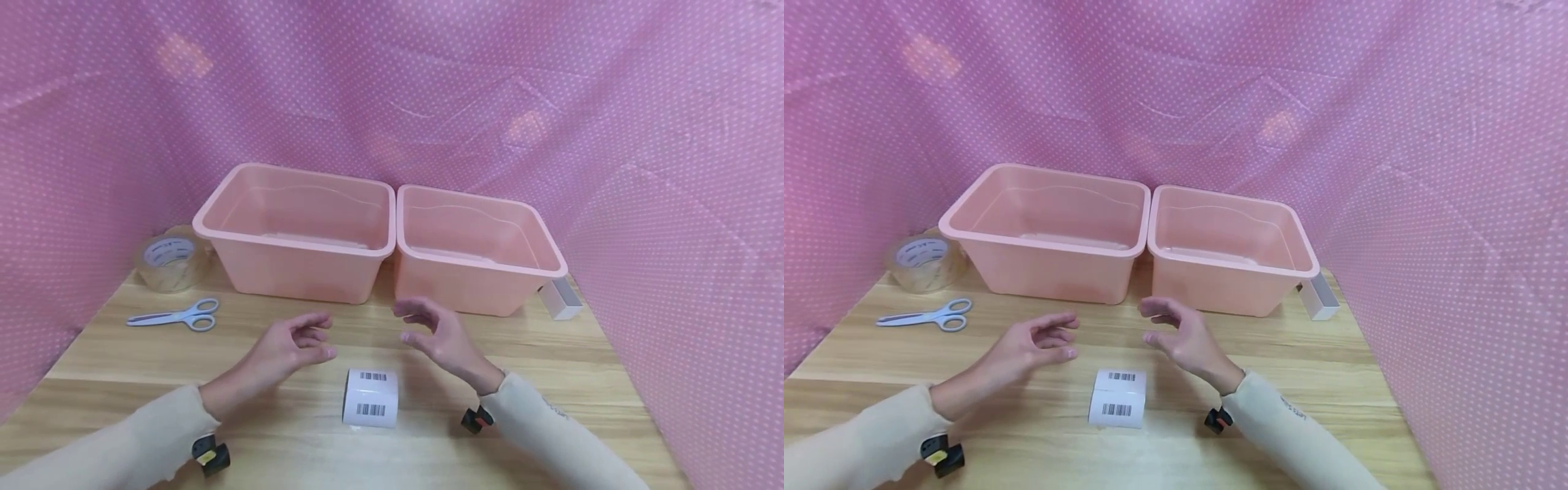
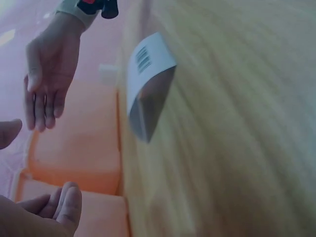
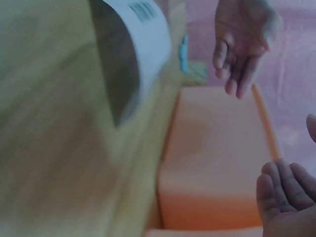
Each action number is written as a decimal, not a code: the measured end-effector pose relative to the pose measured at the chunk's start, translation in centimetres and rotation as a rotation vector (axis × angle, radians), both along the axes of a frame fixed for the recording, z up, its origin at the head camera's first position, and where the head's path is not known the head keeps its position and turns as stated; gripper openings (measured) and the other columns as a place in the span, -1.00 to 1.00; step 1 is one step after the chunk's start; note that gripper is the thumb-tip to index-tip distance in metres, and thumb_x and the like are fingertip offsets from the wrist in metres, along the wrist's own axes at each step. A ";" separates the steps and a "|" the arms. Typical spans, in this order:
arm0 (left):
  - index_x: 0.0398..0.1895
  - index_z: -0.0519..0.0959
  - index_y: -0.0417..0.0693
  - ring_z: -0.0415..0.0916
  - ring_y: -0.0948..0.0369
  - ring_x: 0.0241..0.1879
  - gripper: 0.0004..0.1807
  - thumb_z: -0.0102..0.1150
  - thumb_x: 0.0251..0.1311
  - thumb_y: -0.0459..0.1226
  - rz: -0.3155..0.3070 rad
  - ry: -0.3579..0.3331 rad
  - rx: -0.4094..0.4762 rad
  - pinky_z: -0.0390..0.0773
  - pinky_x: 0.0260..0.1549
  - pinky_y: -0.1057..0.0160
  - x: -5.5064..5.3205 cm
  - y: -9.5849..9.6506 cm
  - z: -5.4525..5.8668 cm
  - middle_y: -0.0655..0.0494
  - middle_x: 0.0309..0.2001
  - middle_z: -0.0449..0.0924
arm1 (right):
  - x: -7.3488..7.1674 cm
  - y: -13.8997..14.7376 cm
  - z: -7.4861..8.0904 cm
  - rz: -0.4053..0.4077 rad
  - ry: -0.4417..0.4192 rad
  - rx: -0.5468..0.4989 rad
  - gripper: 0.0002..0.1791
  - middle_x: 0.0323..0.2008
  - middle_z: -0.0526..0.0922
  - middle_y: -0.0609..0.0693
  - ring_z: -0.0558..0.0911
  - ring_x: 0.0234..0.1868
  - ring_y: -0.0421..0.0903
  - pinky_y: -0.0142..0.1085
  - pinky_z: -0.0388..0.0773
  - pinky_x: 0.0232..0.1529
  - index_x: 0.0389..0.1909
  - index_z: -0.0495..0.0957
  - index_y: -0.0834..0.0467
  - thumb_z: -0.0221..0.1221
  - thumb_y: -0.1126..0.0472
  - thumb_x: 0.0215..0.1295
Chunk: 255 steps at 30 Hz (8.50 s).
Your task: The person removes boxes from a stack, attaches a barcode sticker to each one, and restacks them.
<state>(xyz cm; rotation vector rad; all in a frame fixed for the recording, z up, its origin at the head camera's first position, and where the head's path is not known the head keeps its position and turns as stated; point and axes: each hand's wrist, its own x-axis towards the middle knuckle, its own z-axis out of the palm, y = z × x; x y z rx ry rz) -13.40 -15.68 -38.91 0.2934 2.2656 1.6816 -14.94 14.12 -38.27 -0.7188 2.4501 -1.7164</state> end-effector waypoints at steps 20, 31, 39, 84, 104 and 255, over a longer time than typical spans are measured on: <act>0.21 0.56 -0.24 0.67 0.18 -0.12 -0.33 0.51 0.03 -0.14 0.055 -0.175 -0.141 0.70 -0.08 0.19 0.8 1.8 -3.0 -0.03 -0.01 0.71 | 2.1 -0.7 -3.9 -0.011 -0.212 0.257 -0.40 0.15 0.66 0.14 0.65 0.16 0.11 0.02 0.59 0.27 0.28 0.48 0.21 0.37 0.32 0.19; -0.09 0.68 -0.32 0.68 0.16 -0.37 -0.57 0.49 0.05 -0.19 -0.001 -0.313 -0.159 0.74 -0.32 0.17 1.1 2.3 -3.6 0.01 -0.30 0.75 | 2.5 -1.7 -4.5 0.023 -0.198 0.412 -0.39 0.12 0.70 -0.04 0.68 0.16 -0.04 -0.17 0.63 0.24 0.22 0.54 0.09 0.44 0.28 0.09; -0.19 0.72 -0.32 0.69 0.20 -0.44 -0.69 0.42 0.09 -0.24 -0.092 -0.391 -0.064 0.75 -0.38 0.23 0.7 3.1 -3.9 -0.04 -0.36 0.78 | 2.8 -2.3 -5.1 0.043 -0.121 0.511 -0.40 0.10 0.71 -0.12 0.65 0.12 -0.15 -0.22 0.59 0.25 0.18 0.57 0.05 0.48 0.28 0.05; -0.17 0.67 -0.38 0.73 0.16 -0.31 -0.74 0.33 0.11 -0.36 0.043 -0.421 0.110 0.78 -0.21 0.18 0.5 5.1 -3.9 -0.09 -0.25 0.77 | 2.9 -3.6 -5.0 0.003 0.079 0.401 -0.69 -0.18 0.74 -0.18 0.69 -0.06 -0.28 -0.30 0.63 0.16 -0.13 0.65 0.02 0.43 0.34 0.12; -0.12 0.67 -0.32 0.74 0.13 -0.15 -0.70 0.32 0.20 -0.25 0.052 -0.327 0.178 0.72 0.06 0.08 -2.0 5.6 -1.0 -0.08 -0.09 0.73 | 0.6 -3.6 -1.4 -0.093 0.271 0.338 -0.72 -0.22 0.77 -0.09 0.72 -0.09 -0.20 -0.24 0.67 0.09 -0.17 0.65 0.09 0.44 0.38 0.11; -0.23 0.75 -0.18 0.67 0.16 -0.27 -0.90 0.36 0.21 -0.38 0.145 0.017 0.020 0.69 -0.27 0.28 -4.0 6.9 -0.1 -0.09 -0.21 0.77 | -3.2 -1.4 1.1 -0.286 0.138 0.211 -0.93 -0.44 0.70 0.06 0.58 -0.45 -0.12 -0.42 0.56 -0.47 -0.33 0.65 0.28 0.29 0.33 0.28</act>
